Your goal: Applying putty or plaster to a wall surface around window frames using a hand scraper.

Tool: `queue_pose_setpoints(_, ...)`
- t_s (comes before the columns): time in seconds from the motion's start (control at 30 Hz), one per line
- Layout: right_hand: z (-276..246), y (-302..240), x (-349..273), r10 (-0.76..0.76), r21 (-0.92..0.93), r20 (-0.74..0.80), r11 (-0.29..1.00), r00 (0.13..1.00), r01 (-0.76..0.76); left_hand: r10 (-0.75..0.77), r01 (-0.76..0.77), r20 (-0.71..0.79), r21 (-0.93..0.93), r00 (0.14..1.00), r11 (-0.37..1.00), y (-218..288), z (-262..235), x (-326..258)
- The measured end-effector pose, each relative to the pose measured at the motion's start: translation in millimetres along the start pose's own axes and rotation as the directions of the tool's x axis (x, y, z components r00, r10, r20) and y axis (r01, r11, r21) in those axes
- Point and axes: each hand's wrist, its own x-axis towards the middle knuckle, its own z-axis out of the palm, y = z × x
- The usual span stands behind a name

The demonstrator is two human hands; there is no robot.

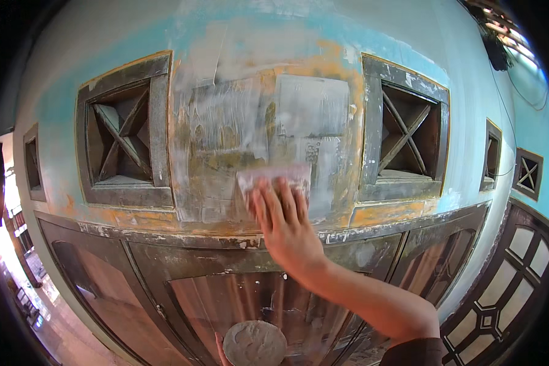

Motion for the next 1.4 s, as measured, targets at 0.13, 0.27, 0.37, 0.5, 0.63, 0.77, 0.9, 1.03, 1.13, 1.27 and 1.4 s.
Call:
queue_pose_setpoints(0.13,-13,-21,-43,-0.061,0.209,0.127,0.977,0.990,0.034,-0.008,0.008,-0.022,-0.023,1.000,1.000,4,-6,10)
queue_pose_setpoints(0.27,-74,43,24,0.086,0.184,-0.094,0.980,0.992,-0.068,0.020,-0.020,-0.003,0.039,1.000,0.999,-2,1,6)
queue_pose_setpoints(0.37,-65,117,73,0.180,0.031,-0.285,0.984,0.942,-0.178,-0.024,0.025,-0.011,0.127,1.000,0.992,-10,2,15)
queue_pose_setpoints(0.5,-13,113,54,0.140,-0.032,-0.197,0.988,0.970,-0.149,0.000,0.005,-0.018,0.234,1.000,0.972,-15,3,17)
queue_pose_setpoints(0.63,-7,31,-44,-0.001,0.087,0.119,0.996,0.993,-0.009,0.043,-0.030,-0.031,0.325,0.999,0.945,-23,5,18)
queue_pose_setpoints(0.77,-47,3,-118,-0.057,0.460,0.122,0.888,0.991,-0.006,-0.069,0.069,0.002,0.021,0.998,0.997,-35,-12,26)
queue_pose_setpoints(0.9,-73,24,-152,0.209,0.921,0.380,0.001,0.901,-0.389,-0.008,0.002,-0.113,-0.058,0.994,0.998,-74,58,22)
queue_pose_setpoints(1.03,-40,35,-214,0.287,0.783,0.540,-0.516,0.791,-0.348,-0.164,0.184,-0.085,0.396,0.983,0.900,-78,44,26)
queue_pose_setpoints(1.13,-26,33,-232,0.307,0.650,0.639,-0.706,0.705,-0.281,-0.303,0.290,0.073,0.142,0.950,0.946,-89,54,27)
queue_pose_setpoints(1.27,-21,33,-255,0.353,0.741,0.652,-0.483,0.671,-0.466,-0.302,0.284,0.064,0.209,0.951,0.936,-98,62,24)
queue_pose_setpoints(1.4,-25,32,-267,0.334,0.759,0.651,-0.315,0.682,-0.570,-0.232,0.245,-0.082,0.297,0.969,0.923,-97,60,21)
